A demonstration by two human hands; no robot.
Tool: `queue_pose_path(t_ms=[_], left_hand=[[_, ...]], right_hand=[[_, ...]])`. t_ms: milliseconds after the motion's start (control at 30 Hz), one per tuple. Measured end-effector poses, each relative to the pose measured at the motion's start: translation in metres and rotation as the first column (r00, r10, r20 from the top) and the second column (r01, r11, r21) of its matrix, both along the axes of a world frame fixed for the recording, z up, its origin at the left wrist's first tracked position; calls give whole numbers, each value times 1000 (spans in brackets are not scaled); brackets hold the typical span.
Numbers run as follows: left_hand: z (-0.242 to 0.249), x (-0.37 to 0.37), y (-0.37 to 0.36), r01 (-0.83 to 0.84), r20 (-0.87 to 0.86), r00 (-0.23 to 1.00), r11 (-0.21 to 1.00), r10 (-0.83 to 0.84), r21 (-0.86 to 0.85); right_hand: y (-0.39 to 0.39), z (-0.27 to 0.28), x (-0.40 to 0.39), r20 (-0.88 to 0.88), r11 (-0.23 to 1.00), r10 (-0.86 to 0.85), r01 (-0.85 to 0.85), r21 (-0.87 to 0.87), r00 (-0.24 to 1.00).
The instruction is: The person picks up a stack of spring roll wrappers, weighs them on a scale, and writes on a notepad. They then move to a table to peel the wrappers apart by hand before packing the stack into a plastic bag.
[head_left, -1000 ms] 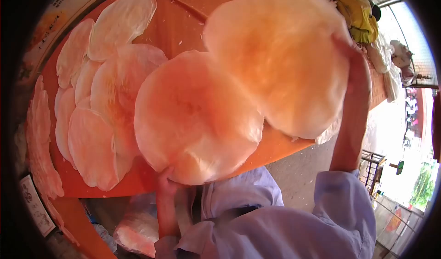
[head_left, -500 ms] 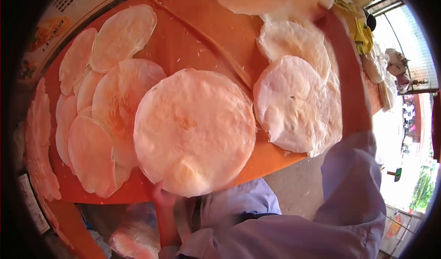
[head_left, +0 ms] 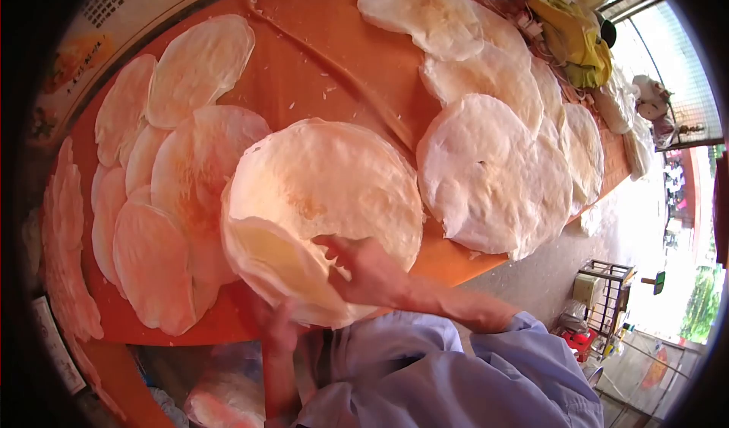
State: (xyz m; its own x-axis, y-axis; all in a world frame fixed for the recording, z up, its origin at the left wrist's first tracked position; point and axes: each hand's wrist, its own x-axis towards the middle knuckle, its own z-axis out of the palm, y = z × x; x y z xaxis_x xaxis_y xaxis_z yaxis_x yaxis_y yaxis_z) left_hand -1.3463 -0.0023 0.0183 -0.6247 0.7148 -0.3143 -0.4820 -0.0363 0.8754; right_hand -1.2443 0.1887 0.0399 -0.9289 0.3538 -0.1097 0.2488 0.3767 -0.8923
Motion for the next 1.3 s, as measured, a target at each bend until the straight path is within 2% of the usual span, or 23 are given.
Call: queue_pose_path(t_ms=[33,100,133,200,267,367,433,467,500,567,633,667,700,767,833,900,1000,1033,1067,1100,1167,1233,1300], left_hand=[[-1,1,1,-26,74,997,999,24,25],[2,0,-4,-104,202,975,994,93,43],[-4,2,-3,-186,127,970,971,206,-151],[0,0,-5,-216,102,965,952,242,-217],[5,-2,3,-165,97,977,960,190,-225],[-2,-3,-3,-172,78,978,964,191,-205],[-17,-2,-8,-209,116,965,954,237,-217],[-26,-4,-15,-228,164,949,945,270,-236],[-33,-6,-21,-244,215,929,936,300,-252],[-43,-10,-36,-258,272,905,931,327,-259],[-61,-9,-57,-285,304,891,937,337,-202],[-65,-9,-63,-286,316,888,939,334,-190],[-67,-10,-68,-290,324,885,940,335,-178],[-74,-12,-71,-294,332,882,941,334,-165],[-81,-14,-70,-290,336,882,942,331,-168],[-79,-14,-67,-268,346,889,953,300,-139],[-76,-15,-70,-249,439,858,964,265,-94],[-76,-16,-72,-241,482,840,967,250,-82],[-77,-17,-73,-240,486,837,967,253,-90],[-77,-17,-75,-239,490,833,966,258,-102],[-73,-16,-76,-243,467,844,964,265,-108],[-66,-13,-73,-247,411,872,964,265,-97],[-69,-13,-78,-125,355,926,992,127,-30]], right_hand=[[-11,-2,-1,-70,997,-25,30,77,997],[-28,0,-6,-83,998,28,-23,54,996],[-31,-1,-8,-92,997,41,-35,64,995],[-34,-11,-9,-30,996,56,-54,72,998],[-20,-24,-8,37,993,-36,40,-110,999],[-11,-27,-16,-133,962,-270,263,-67,954],[-21,-27,-21,75,985,1,-14,172,997],[-24,-29,-26,154,983,103,-124,134,983],[-10,-27,-25,163,985,91,-65,-160,982],[36,-14,-30,178,733,65,74,-677,982],[99,33,-19,-31,542,-159,61,-838,987],[134,54,-13,-90,624,-168,35,-781,982],[170,59,-7,-251,595,-217,-76,-800,943],[218,76,2,-345,642,-369,-32,-766,863],[244,112,5,-254,697,-571,297,-652,781],[268,137,16,-209,641,-747,602,-476,631],[322,54,84,-247,637,-765,641,-427,595],[281,40,88,-404,790,-594,408,-458,696],[282,2,109,-152,606,-767,626,-492,623],[297,-56,136,9,474,-823,696,-539,568],[258,-103,156,186,353,-765,644,-679,616],[193,-95,135,305,283,-797,769,-574,522],[123,-68,100,315,366,-709,711,-601,631]])
